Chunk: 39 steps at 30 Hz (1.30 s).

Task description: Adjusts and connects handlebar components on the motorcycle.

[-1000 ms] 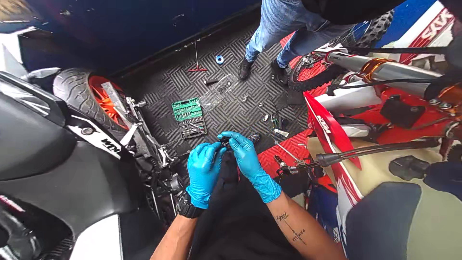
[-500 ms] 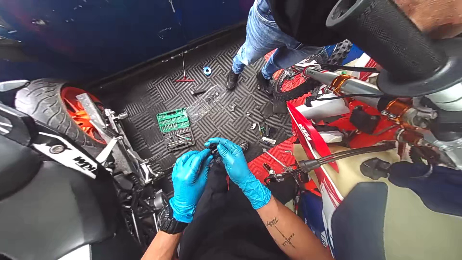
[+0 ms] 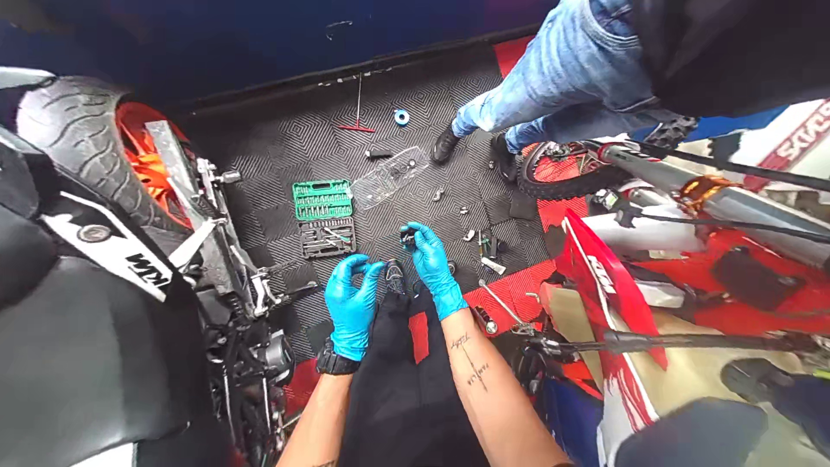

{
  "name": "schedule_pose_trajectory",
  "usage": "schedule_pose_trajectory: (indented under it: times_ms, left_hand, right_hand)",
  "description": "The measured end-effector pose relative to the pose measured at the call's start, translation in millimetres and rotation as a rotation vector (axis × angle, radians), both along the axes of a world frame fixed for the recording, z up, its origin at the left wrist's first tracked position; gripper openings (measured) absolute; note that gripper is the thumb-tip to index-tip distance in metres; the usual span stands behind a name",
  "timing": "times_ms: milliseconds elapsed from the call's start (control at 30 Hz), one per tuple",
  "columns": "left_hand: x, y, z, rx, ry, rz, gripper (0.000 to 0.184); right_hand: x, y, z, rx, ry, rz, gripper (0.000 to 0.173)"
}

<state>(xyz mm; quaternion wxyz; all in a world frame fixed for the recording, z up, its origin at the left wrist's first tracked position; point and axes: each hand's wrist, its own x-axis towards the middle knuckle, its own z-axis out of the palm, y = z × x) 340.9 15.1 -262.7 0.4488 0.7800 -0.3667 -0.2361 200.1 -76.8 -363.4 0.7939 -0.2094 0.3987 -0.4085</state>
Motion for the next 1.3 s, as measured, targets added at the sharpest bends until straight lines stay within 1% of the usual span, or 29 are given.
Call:
schedule_pose_trajectory:
  times_ms: [100,167,233,300,367,400,500,600,667,733,833,900,933,1033,1100,1133,1200,1233,1300]
  left_hand:
    - [14.5,15.1,-30.1,0.075,0.048,0.075,0.032]
    - [18.5,28.5,-48.8,0.132,0.069,0.097,0.032]
    - [20.9,37.0,-60.5,0.174,0.080,0.105,0.033]
    - [20.4,32.7,-72.9,0.177,0.112,0.108,0.032]
    - [19.9,20.2,-93.9,0.157,0.167,0.074,0.029]
    - [20.6,10.1,-109.6,0.146,0.185,0.049,0.028]
    - [22.7,-29.2,-173.8,0.153,0.213,-0.068,0.028]
    - [35.7,-88.0,-249.9,0.134,0.244,-0.246,0.026]
    - [49.5,-130.5,-288.0,0.149,0.288,-0.370,0.026]
    - [70.4,-173.8,-316.5,0.218,0.297,-0.476,0.027]
    - [100.7,-239.2,-361.0,0.358,0.210,-0.573,0.026]
    - [116.7,-288.5,-399.4,0.369,0.100,-0.683,0.027]
    - [122.8,-315.7,-419.0,0.382,0.069,-0.731,0.028]
    - [126.1,-388.9,-474.3,0.390,0.095,-0.752,0.034]
    - [120.4,-422.7,-498.5,0.343,0.127,-0.753,0.037]
    - [117.4,-434.5,-500.9,0.321,0.129,-0.769,0.039]
    - [107.3,-449.8,-484.6,0.334,0.088,-0.806,0.039]
    - [100.3,-451.5,-469.0,0.374,0.053,-0.800,0.037]
    - [88.2,-443.7,-445.7,0.465,0.016,-0.760,0.032]
  right_hand:
    - [8.4,-15.5,-63.3,0.021,0.098,0.018,0.032]
    - [-0.1,-28.0,-103.2,0.021,0.218,0.076,0.032]
    - [-18.8,-42.1,-139.9,0.036,0.314,0.124,0.032]
    - [-42.6,-63.9,-176.7,0.060,0.385,0.168,0.032]
    - [-70.9,-83.5,-212.2,0.070,0.444,0.222,0.033]
    - [-84.0,-94.4,-230.9,0.059,0.470,0.252,0.033]
    - [-124.3,-125.0,-296.5,0.012,0.559,0.310,0.034]
    - [-159.2,-158.5,-376.6,-0.002,0.623,0.287,0.034]
    - [-178.7,-174.2,-427.6,0.030,0.691,0.265,0.033]
    - [-191.2,-186.1,-477.5,0.067,0.768,0.263,0.032]
    - [-206.3,-196.9,-544.6,0.076,0.847,0.282,0.031]
    - [-210.8,-199.1,-581.1,0.080,0.872,0.271,0.030]
    - [-210.7,-199.4,-595.2,0.078,0.881,0.273,0.029]
    - [-206.7,-204.4,-625.1,0.008,0.890,0.235,0.027]
    - [-206.6,-204.6,-635.5,-0.044,0.870,0.194,0.025]
    - [-207.7,-203.9,-637.2,-0.067,0.853,0.187,0.026]
    - [-216.8,-210.3,-631.2,-0.132,0.899,0.187,0.029]
    - [-226.1,-222.3,-625.8,-0.177,0.999,0.172,0.031]
    - [-254.8,-262.4,-616.7,-0.220,1.312,0.078,0.034]
